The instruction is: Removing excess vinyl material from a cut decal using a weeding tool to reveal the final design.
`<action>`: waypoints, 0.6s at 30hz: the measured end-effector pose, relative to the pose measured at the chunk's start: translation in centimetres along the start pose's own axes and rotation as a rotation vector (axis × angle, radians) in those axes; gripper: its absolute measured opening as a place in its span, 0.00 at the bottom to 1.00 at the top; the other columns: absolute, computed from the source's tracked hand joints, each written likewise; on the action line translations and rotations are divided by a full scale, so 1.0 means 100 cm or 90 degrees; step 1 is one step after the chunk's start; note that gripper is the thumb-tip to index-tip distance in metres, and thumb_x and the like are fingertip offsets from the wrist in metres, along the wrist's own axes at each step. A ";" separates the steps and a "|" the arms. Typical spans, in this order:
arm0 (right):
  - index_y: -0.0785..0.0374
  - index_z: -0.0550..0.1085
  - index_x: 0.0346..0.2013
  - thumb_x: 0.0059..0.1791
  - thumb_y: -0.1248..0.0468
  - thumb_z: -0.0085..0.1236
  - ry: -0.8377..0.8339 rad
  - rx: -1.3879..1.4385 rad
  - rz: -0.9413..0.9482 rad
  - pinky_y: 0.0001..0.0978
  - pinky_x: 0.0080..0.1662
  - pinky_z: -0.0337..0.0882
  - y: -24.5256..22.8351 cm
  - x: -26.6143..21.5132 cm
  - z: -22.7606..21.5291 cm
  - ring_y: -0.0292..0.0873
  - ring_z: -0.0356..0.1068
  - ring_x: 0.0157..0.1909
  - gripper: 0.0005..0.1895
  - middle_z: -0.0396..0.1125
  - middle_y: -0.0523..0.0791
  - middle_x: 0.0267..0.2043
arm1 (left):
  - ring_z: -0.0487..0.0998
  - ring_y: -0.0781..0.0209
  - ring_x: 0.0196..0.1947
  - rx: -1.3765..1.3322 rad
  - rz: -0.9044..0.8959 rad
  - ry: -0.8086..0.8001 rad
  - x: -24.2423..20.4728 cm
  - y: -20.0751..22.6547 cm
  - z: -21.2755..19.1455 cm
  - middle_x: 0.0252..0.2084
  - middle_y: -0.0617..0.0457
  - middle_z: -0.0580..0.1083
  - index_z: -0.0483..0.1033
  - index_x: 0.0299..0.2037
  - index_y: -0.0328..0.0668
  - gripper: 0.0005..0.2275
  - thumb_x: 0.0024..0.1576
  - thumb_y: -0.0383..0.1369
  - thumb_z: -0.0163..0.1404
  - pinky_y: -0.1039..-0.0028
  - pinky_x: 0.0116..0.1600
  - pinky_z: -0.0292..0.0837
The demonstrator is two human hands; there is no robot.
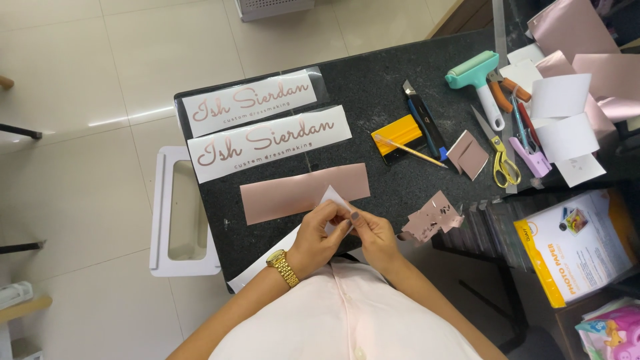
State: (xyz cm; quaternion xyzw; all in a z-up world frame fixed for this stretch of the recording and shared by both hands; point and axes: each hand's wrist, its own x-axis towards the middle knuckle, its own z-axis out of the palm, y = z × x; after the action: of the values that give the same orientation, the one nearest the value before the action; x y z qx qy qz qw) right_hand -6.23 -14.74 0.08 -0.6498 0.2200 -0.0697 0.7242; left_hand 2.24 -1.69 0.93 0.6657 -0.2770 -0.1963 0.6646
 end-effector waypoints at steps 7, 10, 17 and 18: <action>0.68 0.77 0.55 0.59 0.58 0.43 -0.020 0.032 0.053 0.44 0.52 0.77 0.000 0.025 -0.022 0.45 0.77 0.48 0.20 0.77 0.54 0.47 | 0.76 0.65 0.38 -0.117 -0.075 0.022 0.007 -0.014 -0.005 0.34 0.54 0.74 0.75 0.33 0.42 0.03 0.57 0.23 0.52 0.73 0.47 0.73; 0.65 0.78 0.52 0.59 0.54 0.42 0.008 -0.009 0.076 0.44 0.51 0.77 -0.020 0.035 -0.028 0.47 0.77 0.48 0.22 0.78 0.54 0.46 | 0.78 0.61 0.43 -0.291 -0.124 0.049 0.011 -0.014 -0.011 0.42 0.45 0.77 0.70 0.31 0.37 0.04 0.57 0.20 0.49 0.71 0.50 0.76; 0.63 0.80 0.48 0.60 0.53 0.42 0.095 -0.101 0.042 0.42 0.45 0.79 -0.030 0.053 -0.060 0.48 0.79 0.42 0.21 0.78 0.53 0.40 | 0.79 0.44 0.54 -0.598 -0.236 0.055 0.017 0.003 -0.031 0.55 0.35 0.76 0.63 0.31 0.41 0.03 0.55 0.23 0.41 0.55 0.57 0.75; 0.64 0.80 0.48 0.60 0.54 0.43 0.122 -0.109 0.032 0.42 0.43 0.79 -0.039 0.054 -0.061 0.48 0.78 0.39 0.20 0.78 0.53 0.39 | 0.78 0.42 0.55 -0.657 -0.254 0.061 0.017 0.005 -0.034 0.57 0.35 0.75 0.62 0.31 0.42 0.03 0.54 0.23 0.40 0.54 0.57 0.75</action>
State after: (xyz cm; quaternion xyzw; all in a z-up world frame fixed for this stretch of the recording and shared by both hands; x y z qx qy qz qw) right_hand -3.22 -22.97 2.26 -0.6937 0.3097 -0.0946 0.6434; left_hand 5.64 -0.16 1.72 0.3017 0.0166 -0.3981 0.8661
